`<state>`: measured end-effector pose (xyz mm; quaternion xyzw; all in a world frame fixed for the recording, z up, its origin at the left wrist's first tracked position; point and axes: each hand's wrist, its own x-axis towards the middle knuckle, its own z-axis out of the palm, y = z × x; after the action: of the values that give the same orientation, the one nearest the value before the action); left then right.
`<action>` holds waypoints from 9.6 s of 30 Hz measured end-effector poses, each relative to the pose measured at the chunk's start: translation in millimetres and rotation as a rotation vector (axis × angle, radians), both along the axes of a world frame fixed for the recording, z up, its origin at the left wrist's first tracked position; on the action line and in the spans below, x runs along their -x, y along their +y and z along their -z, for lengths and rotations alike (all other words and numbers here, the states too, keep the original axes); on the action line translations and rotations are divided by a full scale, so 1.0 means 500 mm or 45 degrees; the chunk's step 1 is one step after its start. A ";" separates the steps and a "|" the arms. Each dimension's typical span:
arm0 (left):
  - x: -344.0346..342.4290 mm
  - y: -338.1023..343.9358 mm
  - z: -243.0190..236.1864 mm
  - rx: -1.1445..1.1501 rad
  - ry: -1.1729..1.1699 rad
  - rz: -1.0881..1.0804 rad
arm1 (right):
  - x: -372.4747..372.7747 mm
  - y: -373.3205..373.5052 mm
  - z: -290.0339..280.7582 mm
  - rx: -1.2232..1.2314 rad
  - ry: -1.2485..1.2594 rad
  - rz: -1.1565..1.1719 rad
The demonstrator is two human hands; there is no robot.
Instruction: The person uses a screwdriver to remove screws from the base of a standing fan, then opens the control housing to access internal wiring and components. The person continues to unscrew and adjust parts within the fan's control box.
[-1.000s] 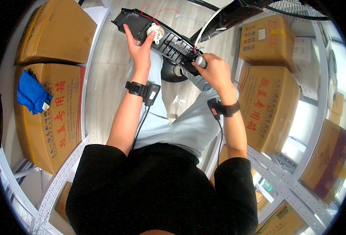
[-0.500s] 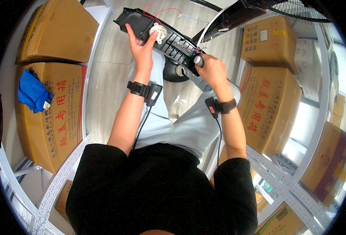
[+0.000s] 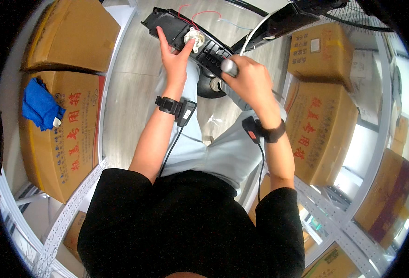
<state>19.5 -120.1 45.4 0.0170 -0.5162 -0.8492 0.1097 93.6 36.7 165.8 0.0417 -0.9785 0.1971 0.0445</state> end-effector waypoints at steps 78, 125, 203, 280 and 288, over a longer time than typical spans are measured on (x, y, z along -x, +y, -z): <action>-0.005 0.000 0.001 0.083 0.002 0.042 | 0.039 -0.089 -0.152 -0.368 0.407 0.194; -0.004 0.002 0.004 0.116 -0.010 0.060 | 0.051 -0.069 -0.169 -0.336 0.334 -0.089; 0.001 0.010 0.034 0.310 -0.060 -0.164 | 0.058 -0.099 -0.137 0.334 0.507 0.088; -0.006 0.008 0.008 0.058 -0.015 -0.001 | 0.100 -0.064 -0.138 0.233 0.510 0.142; -0.002 0.008 0.021 0.085 0.013 -0.023 | 0.112 -0.074 -0.161 0.011 0.433 0.146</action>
<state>20.3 -116.0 34.9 0.0135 -0.5435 -0.8306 0.1204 37.8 -0.2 246.4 0.0184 -0.9568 0.1885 0.2207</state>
